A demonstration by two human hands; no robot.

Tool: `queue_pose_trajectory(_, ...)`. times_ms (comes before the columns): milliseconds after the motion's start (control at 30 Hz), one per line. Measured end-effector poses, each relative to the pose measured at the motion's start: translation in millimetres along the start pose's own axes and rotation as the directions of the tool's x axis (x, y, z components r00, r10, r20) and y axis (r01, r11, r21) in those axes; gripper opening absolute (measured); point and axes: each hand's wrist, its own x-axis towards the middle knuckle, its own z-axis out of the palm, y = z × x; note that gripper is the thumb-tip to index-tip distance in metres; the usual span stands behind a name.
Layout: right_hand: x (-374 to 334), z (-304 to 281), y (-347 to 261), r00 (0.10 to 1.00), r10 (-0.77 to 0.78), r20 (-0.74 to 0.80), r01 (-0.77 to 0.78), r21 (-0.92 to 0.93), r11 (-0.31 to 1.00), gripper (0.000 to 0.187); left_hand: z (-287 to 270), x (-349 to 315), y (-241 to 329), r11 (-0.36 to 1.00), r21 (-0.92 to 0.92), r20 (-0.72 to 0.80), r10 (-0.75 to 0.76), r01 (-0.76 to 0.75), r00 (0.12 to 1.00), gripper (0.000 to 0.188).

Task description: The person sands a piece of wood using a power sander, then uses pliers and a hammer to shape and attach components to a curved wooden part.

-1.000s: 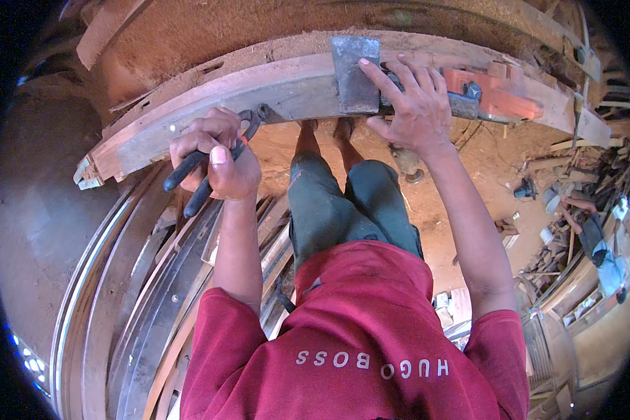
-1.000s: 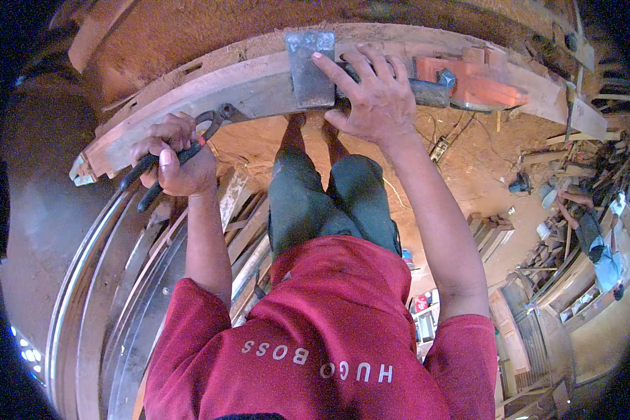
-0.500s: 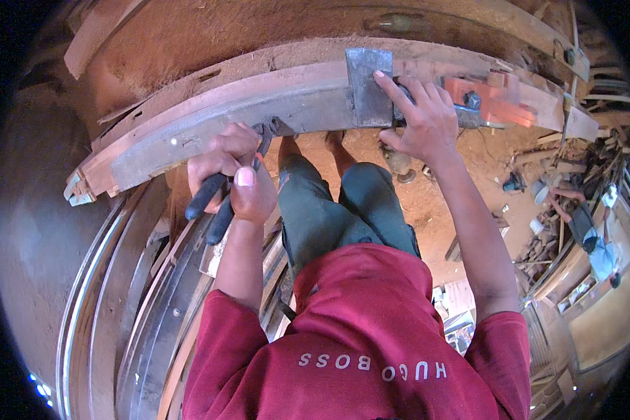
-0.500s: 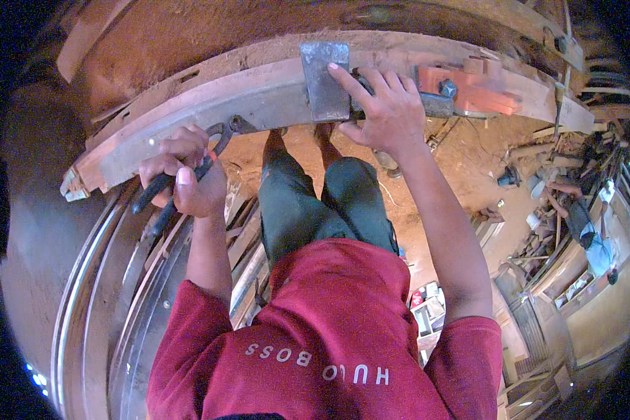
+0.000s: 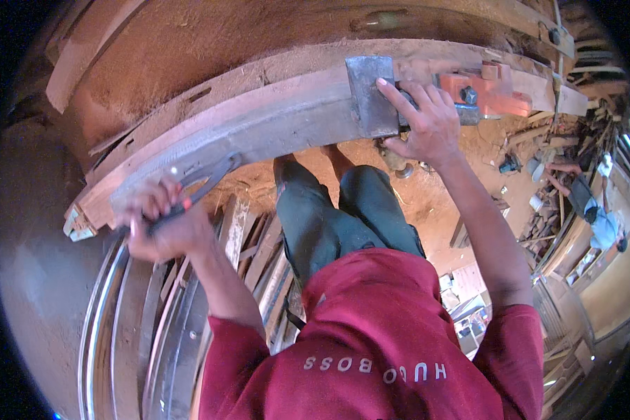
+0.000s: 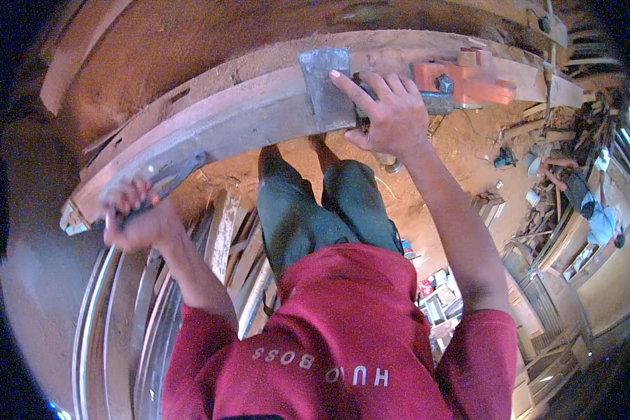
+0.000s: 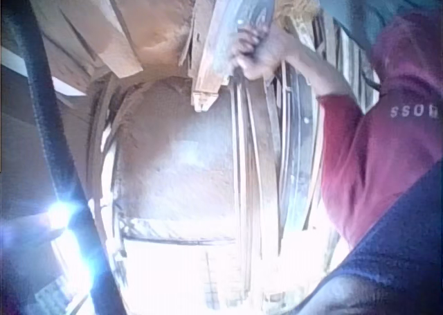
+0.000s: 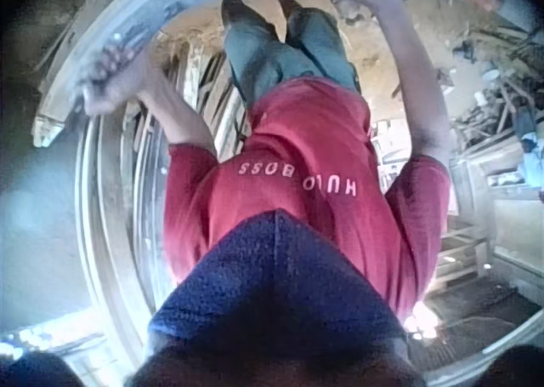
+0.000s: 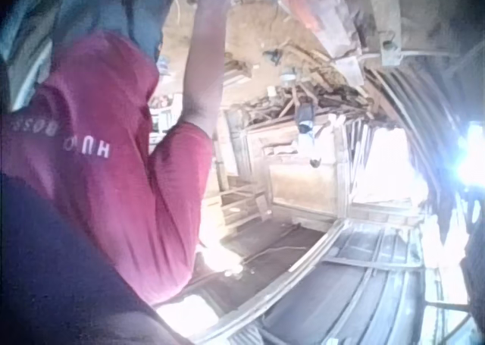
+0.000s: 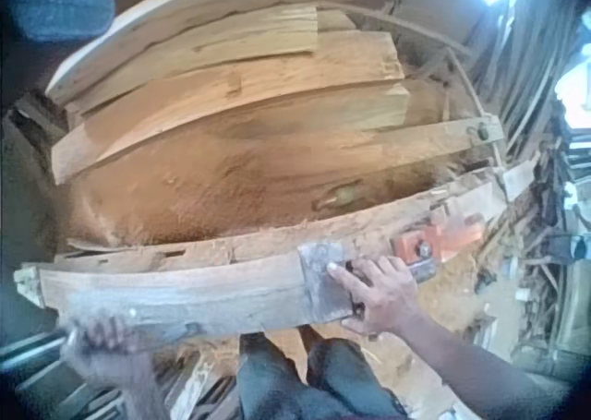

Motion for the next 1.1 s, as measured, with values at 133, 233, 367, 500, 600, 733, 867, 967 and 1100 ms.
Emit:
queue_pose_trajectory(133,-9.1,0.1,-8.3,1.0,-0.027,-0.01,0.027,-0.003,1.0,0.102,8.4,-4.6,32.0,0.99,-0.026,0.07,0.137,-0.135,0.988,0.015)
queue_pose_trajectory(233,-5.1,0.4,-7.3,0.999,-0.038,-0.032,0.038,-0.003,0.999,0.1,9.7,11.6,37.3,0.977,-0.101,0.059,0.192,-0.186,0.98,0.015)
queue_pose_trajectory(367,-6.0,-4.2,-11.1,0.999,-0.025,-0.031,0.025,-0.014,1.0,0.098,-2.4,46.9,34.1,0.97,-0.154,0.185,0.215,-0.188,0.959,0.02)
queue_pose_trajectory(500,-5.7,-6.5,-14.3,1.0,-0.013,-0.015,0.013,-0.011,1.0,0.097,13.1,60.1,38.1,0.988,-0.028,0.015,0.153,-0.152,0.988,0.054)
queue_pose_trajectory(600,-5.9,-10.8,-13.9,0.999,-0.02,-0.037,0.02,0.005,1.0,0.102,26.4,57.9,37.8,0.994,-0.055,-0.003,0.094,-0.094,0.996,0.064)
queue_pose_trajectory(733,-11.4,-8.9,-8.9,0.998,-0.018,-0.058,0.019,0.013,1.0,0.1,49.5,34.0,29.0,0.996,-0.048,0.127,0.082,-0.077,0.988,0.077)
queue_pose_trajectory(867,-13.5,-7.3,-6.8,0.998,-0.015,-0.062,0.015,0.005,1.0,0.101,75.1,-10.9,14.0,1.0,-0.012,0.15,0.028,-0.027,0.988,0.1)
queue_pose_trajectory(967,-14.9,-7.3,-7.0,0.997,-0.013,-0.072,0.014,0.026,1.0,0.1,90.9,-45.3,1.6,0.998,0.031,0.148,0.048,-0.053,0.988,0.095)
queue_pose_trajectory(1100,-16.2,-4.2,-4.6,0.995,-0.021,-0.1,0.023,0.02,1.0,0.1,104.8,-72.9,-2.6,0.998,0.06,0.126,0.017,-0.025,0.992,0.116)
